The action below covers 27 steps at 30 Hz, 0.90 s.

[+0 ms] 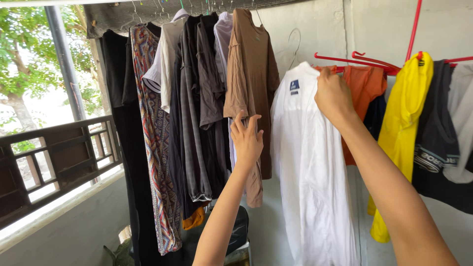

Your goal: The person removes a white pair of pants from a hanger and places it in a blue laundry basket. They then pick up a brown t-shirt from the basket, place it on a hanger, and hang it on a clothes rack. Finally, they pick up a white shirt from the basket, place it on a hanger, and hang it on the rack.

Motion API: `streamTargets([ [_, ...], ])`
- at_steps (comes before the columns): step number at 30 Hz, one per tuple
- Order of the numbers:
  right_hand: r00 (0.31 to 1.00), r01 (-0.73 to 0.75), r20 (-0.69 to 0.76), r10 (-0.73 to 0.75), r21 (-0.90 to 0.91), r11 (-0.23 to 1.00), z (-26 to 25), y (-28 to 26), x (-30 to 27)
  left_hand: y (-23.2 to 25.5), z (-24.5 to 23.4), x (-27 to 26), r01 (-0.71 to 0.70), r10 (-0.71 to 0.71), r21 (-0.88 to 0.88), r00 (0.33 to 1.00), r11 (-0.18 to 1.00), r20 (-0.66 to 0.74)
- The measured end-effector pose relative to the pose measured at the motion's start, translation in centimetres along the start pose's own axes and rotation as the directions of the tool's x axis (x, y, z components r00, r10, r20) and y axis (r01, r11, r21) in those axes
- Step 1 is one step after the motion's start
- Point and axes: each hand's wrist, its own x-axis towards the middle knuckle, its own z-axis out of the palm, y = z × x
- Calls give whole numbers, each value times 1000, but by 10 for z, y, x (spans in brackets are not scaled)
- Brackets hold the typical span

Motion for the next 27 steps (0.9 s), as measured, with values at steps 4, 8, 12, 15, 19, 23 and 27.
streamTargets([
  [4, 1000, -18, -3, 18, -73, 997, 21, 6, 43, -15, 11, 4, 104, -103, -4, 991, 995, 88],
  [8, 999, -2, -44, -2, -103, 995, 45, 12, 84, -26, 17, 14, 196, -190, -28, 970, 980, 152],
  [12, 993, -15, -119, 8, -56, 998, 66, 16, 126, -25, 23, 13, 154, -134, -141, 981, 978, 143],
  [15, 984, -23, -176, 20, -14, 1000, 81, 20, 153, -24, 23, 10, 41, -20, -201, 994, 979, 108],
  [19, 967, -11, -253, -2, -50, 999, 104, 21, 185, -20, 26, 6, -19, 50, -202, 988, 979, 148],
  [23, 952, 4, -305, -24, -65, 998, 128, 19, 210, -18, 30, 4, 14, 18, -155, 978, 988, 206],
  [27, 909, 17, -410, -73, -140, 990, 150, 18, 231, -21, 31, 0, 62, -19, -189, 976, 980, 219],
])
